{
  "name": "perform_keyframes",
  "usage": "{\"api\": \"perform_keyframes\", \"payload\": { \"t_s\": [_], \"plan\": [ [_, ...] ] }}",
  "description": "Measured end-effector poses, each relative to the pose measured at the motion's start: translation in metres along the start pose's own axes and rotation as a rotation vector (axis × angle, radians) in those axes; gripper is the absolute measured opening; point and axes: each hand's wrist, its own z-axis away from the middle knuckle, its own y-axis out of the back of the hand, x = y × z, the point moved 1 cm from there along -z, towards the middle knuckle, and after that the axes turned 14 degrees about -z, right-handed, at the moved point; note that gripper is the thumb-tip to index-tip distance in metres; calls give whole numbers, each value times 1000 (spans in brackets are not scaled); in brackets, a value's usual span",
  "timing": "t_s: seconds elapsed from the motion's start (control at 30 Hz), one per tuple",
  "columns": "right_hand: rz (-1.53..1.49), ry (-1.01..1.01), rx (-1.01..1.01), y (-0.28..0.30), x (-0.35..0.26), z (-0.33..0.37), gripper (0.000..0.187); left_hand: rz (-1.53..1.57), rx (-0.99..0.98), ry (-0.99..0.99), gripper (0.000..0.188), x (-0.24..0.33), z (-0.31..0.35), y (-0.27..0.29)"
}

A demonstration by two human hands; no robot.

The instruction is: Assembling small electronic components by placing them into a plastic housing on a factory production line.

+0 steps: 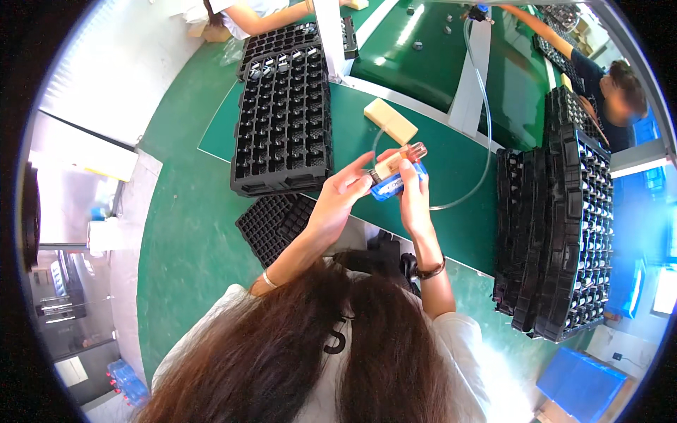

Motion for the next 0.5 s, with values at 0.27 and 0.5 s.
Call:
{"api": "perform_keyframes", "payload": {
  "t_s": [0.27, 0.5],
  "plan": [
    [591, 245, 151, 63, 28, -118, 38, -139, 9, -46, 39, 22, 5, 34],
    [804, 289, 105, 60, 45, -140, 32, -285, 215, -156, 27, 42, -12, 97]
  ]
}}
